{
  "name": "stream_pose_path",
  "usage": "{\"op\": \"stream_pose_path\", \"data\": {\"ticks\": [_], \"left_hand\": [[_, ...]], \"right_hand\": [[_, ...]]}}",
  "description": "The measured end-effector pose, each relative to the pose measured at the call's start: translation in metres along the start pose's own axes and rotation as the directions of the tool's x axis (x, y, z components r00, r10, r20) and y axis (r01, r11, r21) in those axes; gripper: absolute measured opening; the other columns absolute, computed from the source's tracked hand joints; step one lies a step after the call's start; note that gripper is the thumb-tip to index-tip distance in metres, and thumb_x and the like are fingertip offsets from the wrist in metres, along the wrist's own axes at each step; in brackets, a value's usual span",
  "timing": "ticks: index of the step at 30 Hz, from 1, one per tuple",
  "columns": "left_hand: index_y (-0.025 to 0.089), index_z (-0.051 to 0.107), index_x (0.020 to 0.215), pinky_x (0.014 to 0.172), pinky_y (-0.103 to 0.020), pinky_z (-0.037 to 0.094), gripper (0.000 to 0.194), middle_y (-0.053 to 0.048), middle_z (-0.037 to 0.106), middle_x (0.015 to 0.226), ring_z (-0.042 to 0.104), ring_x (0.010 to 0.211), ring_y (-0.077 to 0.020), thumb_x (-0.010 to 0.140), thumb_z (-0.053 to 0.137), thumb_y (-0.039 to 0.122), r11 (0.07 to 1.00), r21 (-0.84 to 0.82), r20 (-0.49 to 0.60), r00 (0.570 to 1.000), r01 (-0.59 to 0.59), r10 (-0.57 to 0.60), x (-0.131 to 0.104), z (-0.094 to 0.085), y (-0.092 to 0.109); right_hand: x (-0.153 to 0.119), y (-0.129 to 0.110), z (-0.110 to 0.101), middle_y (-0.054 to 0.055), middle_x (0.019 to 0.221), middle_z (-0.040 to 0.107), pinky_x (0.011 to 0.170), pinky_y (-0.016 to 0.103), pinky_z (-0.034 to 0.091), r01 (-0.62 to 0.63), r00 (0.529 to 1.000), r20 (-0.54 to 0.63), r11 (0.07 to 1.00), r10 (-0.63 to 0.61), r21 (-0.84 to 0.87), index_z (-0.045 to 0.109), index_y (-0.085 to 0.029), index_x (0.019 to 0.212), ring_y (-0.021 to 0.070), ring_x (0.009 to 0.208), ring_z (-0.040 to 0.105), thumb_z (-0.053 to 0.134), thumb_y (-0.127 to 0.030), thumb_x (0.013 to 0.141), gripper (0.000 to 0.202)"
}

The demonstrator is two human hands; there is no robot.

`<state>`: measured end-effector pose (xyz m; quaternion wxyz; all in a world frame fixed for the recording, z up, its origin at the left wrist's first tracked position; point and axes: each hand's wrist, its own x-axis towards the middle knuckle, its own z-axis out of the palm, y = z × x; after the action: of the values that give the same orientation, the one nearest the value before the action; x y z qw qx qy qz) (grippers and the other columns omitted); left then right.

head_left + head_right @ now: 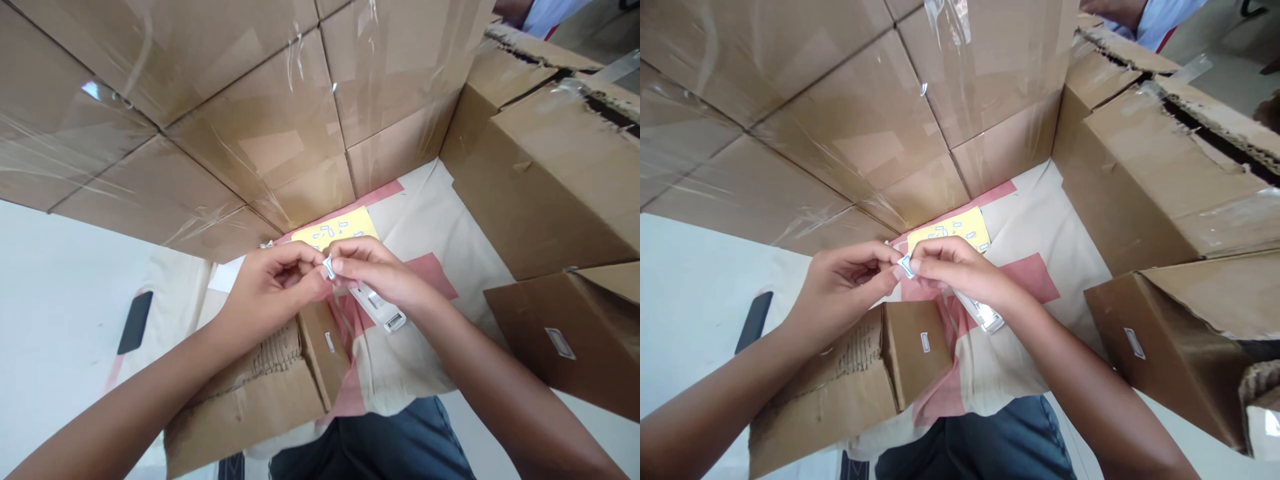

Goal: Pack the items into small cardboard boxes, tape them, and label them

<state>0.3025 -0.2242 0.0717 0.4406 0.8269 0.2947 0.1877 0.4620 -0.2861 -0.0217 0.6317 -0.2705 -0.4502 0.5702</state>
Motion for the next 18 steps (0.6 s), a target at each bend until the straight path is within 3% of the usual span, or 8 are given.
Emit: {"op": "stream_pose_path", "data": {"ticks": [2, 3, 5, 8, 10, 12, 14, 18], "left_hand": [[0.019, 0.069, 0.073, 0.05, -0.017, 0.037, 0.01, 0.006, 0.056, 0.057, 0.047, 0.052, -0.0058, 0.083, 0.07, 0.018, 0.999, 0.054, -0.045, 0.999, 0.01, -0.007, 0.0, -0.001, 0.0], [0.019, 0.069, 0.074, 0.05, -0.018, 0.036, 0.01, 0.006, 0.054, 0.057, 0.046, 0.053, -0.0059, 0.084, 0.069, 0.019, 0.996, 0.084, -0.062, 0.998, 0.013, -0.008, 0.0, -0.001, -0.001], [0.019, 0.07, 0.078, 0.051, -0.019, 0.037, 0.01, 0.006, 0.055, 0.059, 0.047, 0.054, -0.0064, 0.087, 0.068, 0.023, 0.989, 0.149, -0.066, 0.998, 0.0, 0.01, -0.002, -0.004, -0.003], [0.02, 0.071, 0.083, 0.054, -0.02, 0.038, 0.008, 0.006, 0.06, 0.063, 0.047, 0.055, -0.0065, 0.089, 0.067, 0.024, 0.962, 0.266, -0.054, 0.996, -0.054, 0.071, -0.004, -0.008, -0.006], [0.021, 0.071, 0.085, 0.054, -0.02, 0.038, 0.007, 0.006, 0.062, 0.064, 0.047, 0.056, -0.0065, 0.09, 0.066, 0.023, 0.941, 0.327, -0.048, 0.993, -0.084, 0.105, -0.005, -0.011, -0.006], [0.021, 0.071, 0.086, 0.053, -0.02, 0.038, 0.008, 0.006, 0.062, 0.064, 0.047, 0.055, -0.0066, 0.091, 0.066, 0.023, 0.933, 0.346, -0.037, 0.992, -0.098, 0.118, -0.005, -0.011, -0.004], [0.021, 0.072, 0.084, 0.052, -0.02, 0.036, 0.009, 0.006, 0.061, 0.063, 0.046, 0.054, -0.0068, 0.091, 0.066, 0.025, 0.939, 0.329, -0.034, 0.992, -0.1, 0.117, -0.005, -0.011, -0.002], [0.02, 0.072, 0.082, 0.049, -0.021, 0.036, 0.011, 0.004, 0.059, 0.06, 0.046, 0.053, -0.0083, 0.089, 0.069, 0.029, 0.976, 0.208, -0.02, 0.997, -0.062, 0.068, -0.002, -0.011, -0.002]], "right_hand": [[-0.002, -0.002, 0.003, -0.005, 0.074, 0.051, 0.053, 0.022, 0.032, 0.147, 0.969, -0.161, 0.96, -0.188, -0.238, 0.059, -0.019, 0.081, 0.0083, 0.061, 0.043, 0.076, -0.028, 0.086, 0.02], [-0.003, -0.003, 0.003, -0.005, 0.075, 0.05, 0.054, 0.022, 0.032, 0.216, 0.935, -0.189, 0.904, -0.3, -0.368, 0.058, -0.019, 0.082, 0.0085, 0.063, 0.044, 0.076, -0.024, 0.085, 0.019], [-0.005, -0.002, 0.004, -0.004, 0.075, 0.049, 0.055, 0.022, 0.033, 0.324, 0.878, -0.116, 0.755, -0.465, -0.569, 0.06, -0.019, 0.083, 0.0092, 0.066, 0.045, 0.072, -0.017, 0.087, 0.014], [-0.006, 0.003, 0.003, -0.003, 0.078, 0.051, 0.059, 0.023, 0.036, 0.404, 0.845, 0.023, 0.61, -0.534, -0.681, 0.065, -0.019, 0.093, 0.0098, 0.069, 0.048, 0.067, -0.013, 0.09, 0.007], [-0.005, 0.006, 0.003, -0.003, 0.08, 0.052, 0.059, 0.023, 0.036, 0.398, 0.85, 0.012, 0.627, -0.527, -0.669, 0.066, -0.019, 0.1, 0.009, 0.067, 0.046, 0.067, -0.015, 0.091, 0.01], [-0.003, 0.008, 0.005, -0.003, 0.083, 0.054, 0.058, 0.023, 0.036, 0.371, 0.874, -0.037, 0.715, -0.485, -0.593, 0.066, -0.02, 0.103, 0.0085, 0.065, 0.045, 0.069, -0.02, 0.092, 0.011], [-0.002, 0.008, 0.006, -0.003, 0.08, 0.055, 0.058, 0.023, 0.036, 0.328, 0.911, -0.074, 0.821, -0.406, -0.467, 0.065, -0.019, 0.093, 0.0088, 0.065, 0.045, 0.067, -0.024, 0.095, 0.006], [-0.003, 0.002, 0.007, -0.005, 0.067, 0.045, 0.058, 0.025, 0.032, 0.248, 0.958, -0.074, 0.93, -0.277, -0.271, 0.052, -0.019, 0.069, 0.0098, 0.063, 0.04, 0.064, -0.032, 0.099, 0.035]]}}
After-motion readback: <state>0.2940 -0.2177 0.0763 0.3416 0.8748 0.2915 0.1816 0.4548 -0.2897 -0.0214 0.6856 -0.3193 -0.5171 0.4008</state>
